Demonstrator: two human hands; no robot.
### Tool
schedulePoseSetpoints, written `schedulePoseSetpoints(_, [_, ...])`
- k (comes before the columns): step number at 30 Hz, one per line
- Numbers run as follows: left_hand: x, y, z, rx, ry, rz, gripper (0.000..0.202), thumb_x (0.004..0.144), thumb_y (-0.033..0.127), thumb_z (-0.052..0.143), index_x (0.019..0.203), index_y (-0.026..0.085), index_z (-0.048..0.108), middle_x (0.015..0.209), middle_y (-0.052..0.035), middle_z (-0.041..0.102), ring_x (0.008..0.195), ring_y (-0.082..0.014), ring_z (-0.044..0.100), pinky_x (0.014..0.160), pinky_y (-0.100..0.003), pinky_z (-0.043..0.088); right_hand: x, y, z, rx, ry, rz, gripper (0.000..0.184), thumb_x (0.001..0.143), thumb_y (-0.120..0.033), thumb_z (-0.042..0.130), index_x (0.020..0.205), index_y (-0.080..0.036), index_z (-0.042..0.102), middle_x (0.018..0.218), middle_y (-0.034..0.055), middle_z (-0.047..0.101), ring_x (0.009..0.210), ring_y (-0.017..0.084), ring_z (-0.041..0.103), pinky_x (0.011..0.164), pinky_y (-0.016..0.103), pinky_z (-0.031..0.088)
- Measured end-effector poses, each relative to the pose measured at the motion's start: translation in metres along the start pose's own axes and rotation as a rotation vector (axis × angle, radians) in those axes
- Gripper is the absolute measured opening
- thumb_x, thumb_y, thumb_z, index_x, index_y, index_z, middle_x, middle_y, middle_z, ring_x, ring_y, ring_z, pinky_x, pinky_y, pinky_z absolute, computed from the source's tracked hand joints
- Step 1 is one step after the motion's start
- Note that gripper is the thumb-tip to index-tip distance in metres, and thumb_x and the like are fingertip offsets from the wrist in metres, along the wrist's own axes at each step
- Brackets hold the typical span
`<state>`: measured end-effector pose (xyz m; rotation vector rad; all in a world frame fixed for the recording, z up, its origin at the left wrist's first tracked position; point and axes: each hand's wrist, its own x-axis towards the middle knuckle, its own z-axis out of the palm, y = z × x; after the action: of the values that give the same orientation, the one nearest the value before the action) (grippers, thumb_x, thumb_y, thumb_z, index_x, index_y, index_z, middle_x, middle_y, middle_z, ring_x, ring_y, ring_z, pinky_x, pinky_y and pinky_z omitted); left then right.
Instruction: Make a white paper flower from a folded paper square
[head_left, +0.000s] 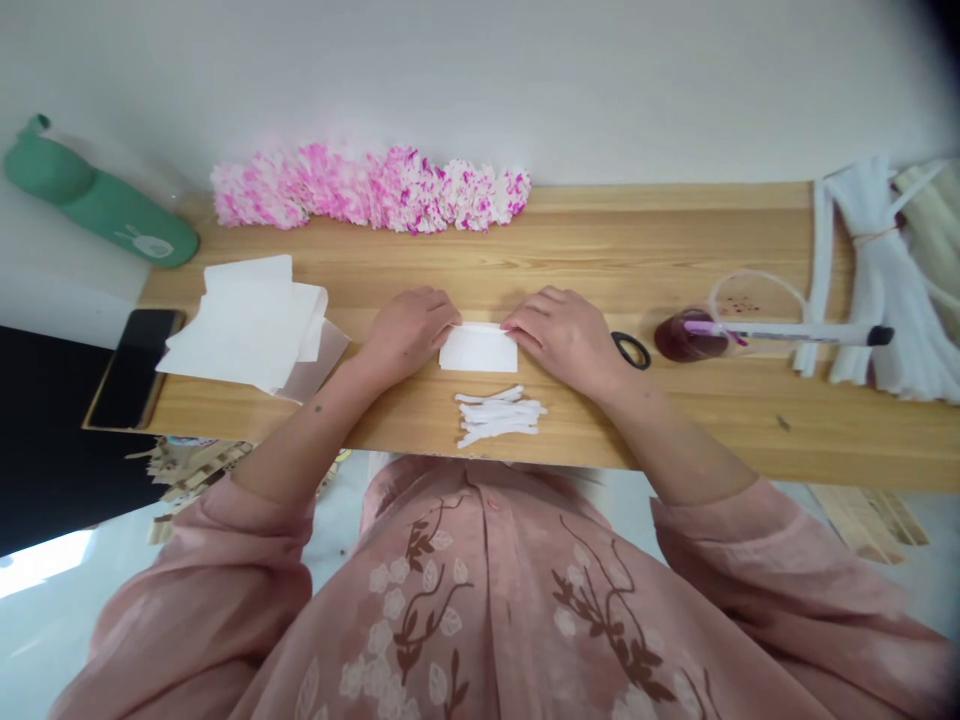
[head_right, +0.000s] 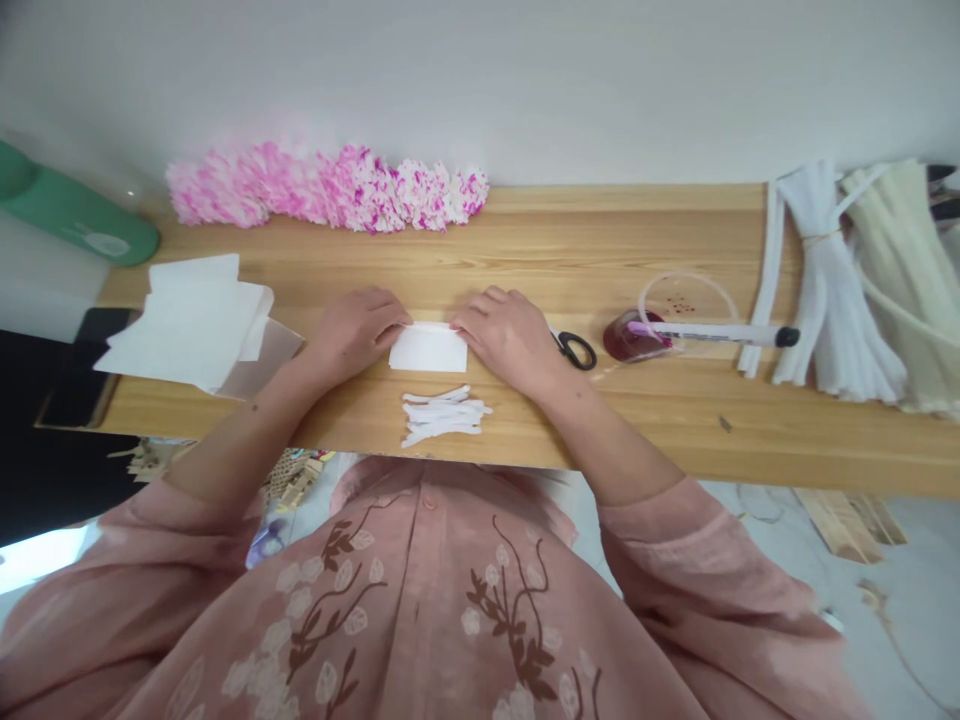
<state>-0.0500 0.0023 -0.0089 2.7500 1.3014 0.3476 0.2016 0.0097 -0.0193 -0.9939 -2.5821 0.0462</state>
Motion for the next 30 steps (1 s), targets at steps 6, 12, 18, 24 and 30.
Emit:
schedulePoseSetpoints(6, [-0.008, 0.004, 0.011, 0.056, 0.123, -0.022, 0.033, 0.098, 0.026, 0.041, 0.084, 0.014, 0.068, 0.088, -0.0106, 0.067, 0.083, -0.0215, 0.058, 0.071, -0.032, 0.040, 0.000, -0.004, -0.001, -0.009, -0.041, 0.065, 0.027, 0.099, -0.029, 0.045, 0.094, -0.019, 0.069, 0.095, 0.0092, 0.071, 0.089, 0.024, 0.057, 0.072, 0.035, 0.037])
schedulePoseSetpoints(12, [-0.016, 0.006, 0.018, 0.123, 0.164, -0.004, 0.038, 0.101, 0.029, 0.035, 0.084, 0.016, 0.066, 0.090, -0.0095, 0.067, 0.082, -0.0201, 0.057, 0.069, -0.032, 0.039, 0.000, -0.008, -0.005, -0.042, -0.070, 0.071, 0.030, 0.100, -0.030, 0.042, 0.093, -0.018, 0.069, 0.096, 0.0094, 0.070, 0.091, 0.023, 0.059, 0.072, 0.034, 0.038])
schedulePoseSetpoints(18, [-0.017, 0.007, 0.015, 0.148, 0.133, 0.009, 0.039, 0.101, 0.029, 0.034, 0.084, 0.016, 0.066, 0.090, -0.0095, 0.067, 0.081, -0.0200, 0.057, 0.067, -0.032, 0.038, -0.001, -0.010, -0.005, -0.106, -0.075, 0.062, 0.029, 0.099, -0.031, 0.043, 0.093, -0.020, 0.069, 0.097, 0.0074, 0.071, 0.091, 0.023, 0.061, 0.069, 0.033, 0.037])
schedulePoseSetpoints(24, [-0.018, 0.005, 0.010, 0.023, 0.090, -0.036, 0.037, 0.101, 0.032, 0.038, 0.088, 0.016, 0.069, 0.096, -0.0088, 0.070, 0.088, -0.0208, 0.060, 0.073, -0.032, 0.043, -0.002, -0.011, -0.009, -0.106, -0.112, 0.050, 0.034, 0.101, -0.030, 0.040, 0.090, -0.021, 0.071, 0.098, 0.0062, 0.072, 0.092, 0.022, 0.061, 0.066, 0.032, 0.035])
schedulePoseSetpoints(30, [-0.017, 0.004, 0.006, -0.041, 0.062, -0.036, 0.036, 0.099, 0.028, 0.040, 0.091, 0.014, 0.072, 0.099, -0.0116, 0.071, 0.092, -0.0222, 0.062, 0.079, -0.034, 0.047, -0.003, -0.012, -0.014, -0.097, -0.123, 0.038, 0.034, 0.101, -0.030, 0.041, 0.090, -0.021, 0.072, 0.098, 0.0053, 0.074, 0.089, 0.021, 0.063, 0.062, 0.031, 0.033])
